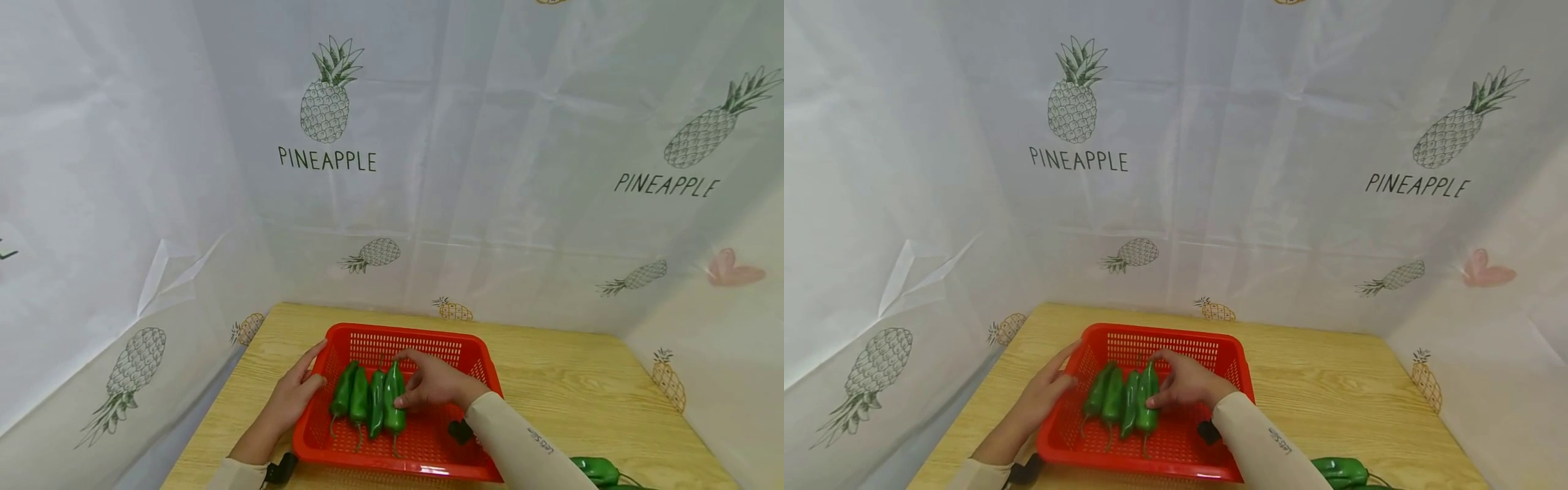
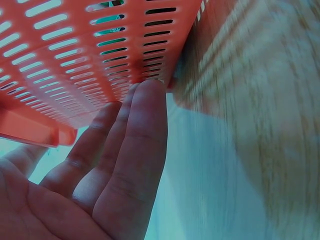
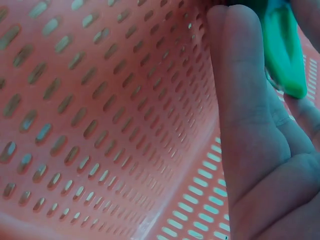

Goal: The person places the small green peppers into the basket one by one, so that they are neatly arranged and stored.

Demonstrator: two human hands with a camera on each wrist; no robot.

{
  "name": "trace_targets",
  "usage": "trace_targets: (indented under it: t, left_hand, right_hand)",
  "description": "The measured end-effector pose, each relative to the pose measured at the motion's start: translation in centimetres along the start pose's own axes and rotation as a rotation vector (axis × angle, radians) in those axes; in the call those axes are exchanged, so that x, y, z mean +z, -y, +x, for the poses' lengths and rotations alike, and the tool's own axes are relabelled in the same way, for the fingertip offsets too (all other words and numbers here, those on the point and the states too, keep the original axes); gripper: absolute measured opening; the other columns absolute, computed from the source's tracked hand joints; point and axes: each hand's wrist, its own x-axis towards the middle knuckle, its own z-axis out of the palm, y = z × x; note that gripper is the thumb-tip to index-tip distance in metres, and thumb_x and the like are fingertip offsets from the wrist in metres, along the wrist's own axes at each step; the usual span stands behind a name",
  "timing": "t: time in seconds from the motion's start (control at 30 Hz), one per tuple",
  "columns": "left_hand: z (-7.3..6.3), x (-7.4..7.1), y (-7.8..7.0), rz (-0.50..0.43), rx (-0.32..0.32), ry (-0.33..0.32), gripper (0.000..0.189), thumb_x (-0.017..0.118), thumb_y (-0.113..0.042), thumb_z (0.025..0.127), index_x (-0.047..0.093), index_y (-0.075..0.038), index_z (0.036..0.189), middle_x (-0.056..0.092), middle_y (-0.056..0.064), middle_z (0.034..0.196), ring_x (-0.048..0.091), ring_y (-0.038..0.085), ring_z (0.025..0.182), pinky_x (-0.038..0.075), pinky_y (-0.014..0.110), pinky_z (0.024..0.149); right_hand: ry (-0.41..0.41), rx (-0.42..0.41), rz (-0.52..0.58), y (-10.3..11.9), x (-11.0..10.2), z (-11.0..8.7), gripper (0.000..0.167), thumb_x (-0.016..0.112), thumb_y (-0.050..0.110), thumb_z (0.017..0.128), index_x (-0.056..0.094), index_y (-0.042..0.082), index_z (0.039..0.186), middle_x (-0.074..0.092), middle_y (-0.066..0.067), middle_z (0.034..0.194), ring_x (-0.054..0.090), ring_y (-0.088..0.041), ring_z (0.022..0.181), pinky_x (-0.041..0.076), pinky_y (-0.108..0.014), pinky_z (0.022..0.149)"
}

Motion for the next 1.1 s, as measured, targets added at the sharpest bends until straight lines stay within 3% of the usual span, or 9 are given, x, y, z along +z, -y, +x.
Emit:
trace_targets:
  t: [0.2, 0.47, 0.63, 1.1]
  left_hand:
    - [-0.1, 0.0, -0.2, 0.002, 0.000, -0.001, 0.068, 0.060, -0.011, 0.101, 0.043, -0.037, 0.162, 0.071, 0.022, 0.120, 0.076, 0.036, 0.089, 0.065, 0.048, 0.064]
    - [-0.1, 0.0, -0.3, -0.002, -0.010, -0.017, 0.067, 0.060, -0.012, 0.101, 0.043, -0.035, 0.162, 0.071, 0.021, 0.120, 0.076, 0.035, 0.088, 0.065, 0.048, 0.064]
    - [-0.2, 0.0, -0.6, 0.006, -0.012, -0.014, 0.067, 0.060, -0.013, 0.101, 0.043, -0.037, 0.161, 0.071, 0.020, 0.121, 0.076, 0.034, 0.088, 0.065, 0.048, 0.065]
    - [-0.3, 0.1, -0.6, 0.008, -0.014, -0.016, 0.067, 0.059, -0.013, 0.101, 0.044, -0.037, 0.161, 0.071, 0.019, 0.119, 0.076, 0.034, 0.088, 0.065, 0.047, 0.065]
  right_hand:
    - [0.002, -0.003, -0.014, -0.2, -0.1, 0.0, 0.084, 0.091, 0.015, 0.084, 0.047, 0.014, 0.154, 0.073, -0.008, 0.089, 0.071, -0.023, 0.079, 0.061, -0.040, 0.071]
    - [-0.021, 0.015, -0.161, -0.9, -0.1, 0.2, 0.076, 0.093, 0.026, 0.082, 0.055, 0.008, 0.145, 0.074, 0.004, 0.086, 0.072, -0.015, 0.079, 0.061, -0.038, 0.075]
    - [-0.027, 0.021, -0.195, -1.2, -0.1, 0.3, 0.080, 0.094, 0.028, 0.081, 0.054, 0.011, 0.149, 0.073, 0.006, 0.085, 0.070, -0.013, 0.080, 0.060, -0.037, 0.076]
    - [-0.033, 0.041, -0.210, -1.0, -0.2, 0.1, 0.096, 0.095, 0.029, 0.080, 0.043, 0.012, 0.158, 0.074, 0.000, 0.097, 0.069, -0.013, 0.087, 0.058, -0.047, 0.093]
